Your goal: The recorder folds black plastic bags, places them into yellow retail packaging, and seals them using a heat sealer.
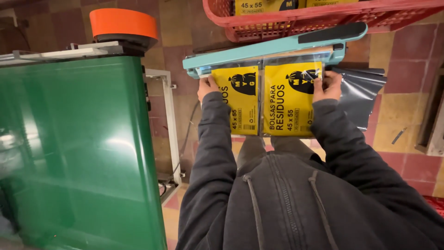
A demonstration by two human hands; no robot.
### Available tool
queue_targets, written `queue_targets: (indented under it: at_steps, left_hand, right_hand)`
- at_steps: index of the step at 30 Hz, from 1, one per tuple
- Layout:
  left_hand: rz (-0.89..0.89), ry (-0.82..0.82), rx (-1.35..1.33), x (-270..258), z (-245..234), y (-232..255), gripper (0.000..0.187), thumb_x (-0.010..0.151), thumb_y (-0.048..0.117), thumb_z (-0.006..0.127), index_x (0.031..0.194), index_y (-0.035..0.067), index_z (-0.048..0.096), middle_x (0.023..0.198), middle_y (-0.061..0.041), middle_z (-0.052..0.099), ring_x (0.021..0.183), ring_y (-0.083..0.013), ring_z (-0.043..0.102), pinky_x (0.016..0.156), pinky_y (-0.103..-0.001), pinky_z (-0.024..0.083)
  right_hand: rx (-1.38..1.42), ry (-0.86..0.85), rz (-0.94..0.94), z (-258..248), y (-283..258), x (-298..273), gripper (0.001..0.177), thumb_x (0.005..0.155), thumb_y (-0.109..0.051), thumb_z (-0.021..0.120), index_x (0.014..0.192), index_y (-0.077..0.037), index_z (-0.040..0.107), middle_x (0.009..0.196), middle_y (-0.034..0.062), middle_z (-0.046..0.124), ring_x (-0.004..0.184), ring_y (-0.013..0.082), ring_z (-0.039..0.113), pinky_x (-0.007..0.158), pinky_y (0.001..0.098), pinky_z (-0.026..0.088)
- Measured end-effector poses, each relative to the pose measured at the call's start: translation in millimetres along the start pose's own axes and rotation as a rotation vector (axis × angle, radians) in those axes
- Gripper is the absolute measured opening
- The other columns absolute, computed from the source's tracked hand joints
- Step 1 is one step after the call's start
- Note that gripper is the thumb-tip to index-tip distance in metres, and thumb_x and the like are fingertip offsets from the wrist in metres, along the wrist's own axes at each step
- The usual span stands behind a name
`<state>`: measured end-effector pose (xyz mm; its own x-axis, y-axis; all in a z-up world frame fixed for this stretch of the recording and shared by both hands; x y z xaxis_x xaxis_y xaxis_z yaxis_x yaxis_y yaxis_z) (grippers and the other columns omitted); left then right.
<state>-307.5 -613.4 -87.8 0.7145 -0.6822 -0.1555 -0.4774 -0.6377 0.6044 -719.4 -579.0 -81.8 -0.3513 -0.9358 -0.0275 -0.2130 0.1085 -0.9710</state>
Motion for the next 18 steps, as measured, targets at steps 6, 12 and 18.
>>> queue_targets:
  at_steps: [6,12,18]
  left_hand:
    - [-0.036,-0.028,0.057,3,-6,17,0.035,0.094,0.046,0.059,0.111,0.018,0.072,0.096,-0.011,0.078,0.091,-0.0392,0.072,0.082,-0.049,0.056]
    - [-0.032,-0.035,0.079,7,-6,19,0.035,0.097,0.045,0.056,0.113,0.018,0.070,0.099,-0.014,0.078,0.095,-0.0424,0.071,0.084,-0.051,0.055]
    - [0.003,-0.008,0.040,5,-9,21,0.034,0.096,0.044,0.056,0.116,0.019,0.069,0.099,-0.016,0.077,0.093,-0.0442,0.070,0.082,-0.052,0.054]
  right_hand:
    - [-0.097,0.026,0.016,4,15,8,0.029,0.105,-0.003,0.068,0.129,-0.001,0.052,0.097,0.0098,0.068,0.081,0.0129,0.063,0.074,0.0277,0.052]
    - [-0.145,0.001,-0.032,9,-5,12,0.029,0.107,-0.004,0.068,0.130,-0.001,0.050,0.103,0.0113,0.070,0.090,0.0176,0.068,0.081,0.0289,0.054]
    - [-0.687,-0.178,-0.338,14,-74,1,0.058,0.096,-0.023,0.075,0.143,-0.002,0.050,0.137,0.0240,0.054,0.128,0.0388,0.050,0.108,0.0538,0.040]
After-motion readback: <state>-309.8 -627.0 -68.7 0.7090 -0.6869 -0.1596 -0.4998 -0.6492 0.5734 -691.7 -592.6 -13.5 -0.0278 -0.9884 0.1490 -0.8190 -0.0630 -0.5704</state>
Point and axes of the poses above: each hand's wrist, its own x-axis towards the middle knuckle, its own z-axis out of the palm, y = z × x, the point moved 2 cm from there along x, towards the middle knuckle
